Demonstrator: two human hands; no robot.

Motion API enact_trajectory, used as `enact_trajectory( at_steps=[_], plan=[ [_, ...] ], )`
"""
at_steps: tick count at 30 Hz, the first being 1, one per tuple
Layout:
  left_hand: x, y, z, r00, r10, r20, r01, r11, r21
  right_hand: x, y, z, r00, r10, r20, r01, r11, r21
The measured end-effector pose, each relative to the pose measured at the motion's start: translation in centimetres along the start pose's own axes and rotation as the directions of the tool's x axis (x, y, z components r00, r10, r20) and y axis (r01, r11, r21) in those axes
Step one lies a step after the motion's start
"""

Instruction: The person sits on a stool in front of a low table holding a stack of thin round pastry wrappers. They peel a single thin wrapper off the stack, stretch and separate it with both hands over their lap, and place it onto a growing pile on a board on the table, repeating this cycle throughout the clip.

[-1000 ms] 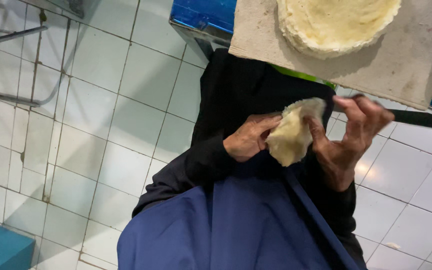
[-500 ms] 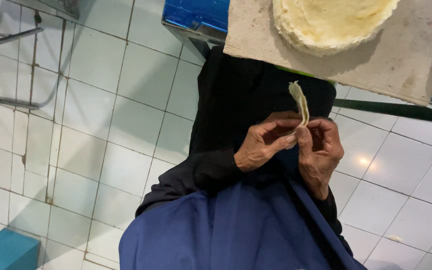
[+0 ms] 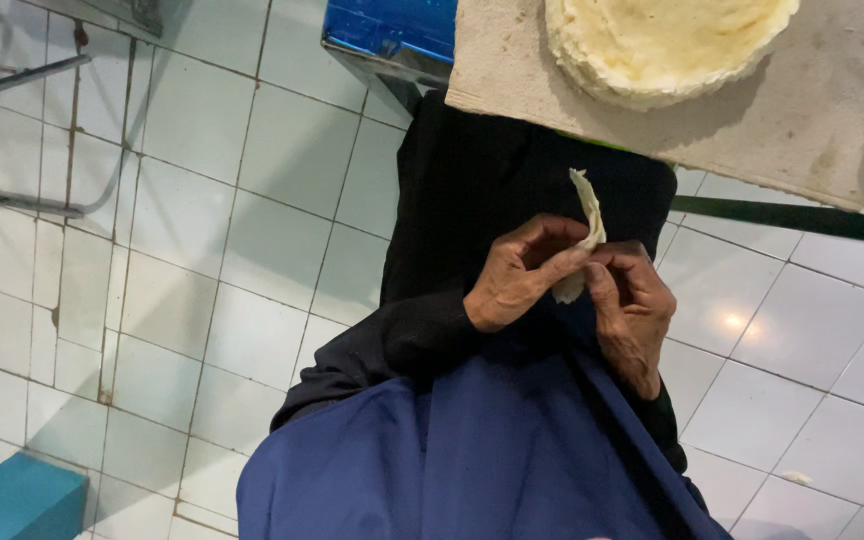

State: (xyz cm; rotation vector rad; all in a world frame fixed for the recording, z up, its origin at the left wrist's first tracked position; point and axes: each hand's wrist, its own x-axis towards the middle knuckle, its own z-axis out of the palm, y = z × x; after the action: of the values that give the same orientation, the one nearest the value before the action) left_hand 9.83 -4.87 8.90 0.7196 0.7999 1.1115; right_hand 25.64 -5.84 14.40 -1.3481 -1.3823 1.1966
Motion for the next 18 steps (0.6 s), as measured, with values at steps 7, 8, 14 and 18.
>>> enact_trajectory(
  at_steps=[7,8,14,18],
  plan=[
    [0.3,-0.5,-0.5,0.995,0.03,-0.1,-0.021,0.996,0.085,-0.3,-0.3,0.0,0.996,-0.082,-0.021,0.08,0.994,-0.071],
    [0.4,-0.5,-0.6,0.992,0.032,-0.12,-0.021,0.996,0.092,-0.4,-0.5,0.2,0.991,-0.126,-0.035,0.122,0.987,-0.106],
    [0.9,-0.1,0.8,0.992,-0.012,-0.126,-0.006,0.989,-0.148,-0.6,-1.6,0.5,0.951,-0.308,-0.032,0.264,0.862,-0.433],
    [1.1,0.5,1.1,0.994,-0.007,-0.113,-0.014,0.984,-0.178,-0.5,-1.8,0.6,0.944,-0.32,-0.078,0.237,0.823,-0.516]
  ],
)
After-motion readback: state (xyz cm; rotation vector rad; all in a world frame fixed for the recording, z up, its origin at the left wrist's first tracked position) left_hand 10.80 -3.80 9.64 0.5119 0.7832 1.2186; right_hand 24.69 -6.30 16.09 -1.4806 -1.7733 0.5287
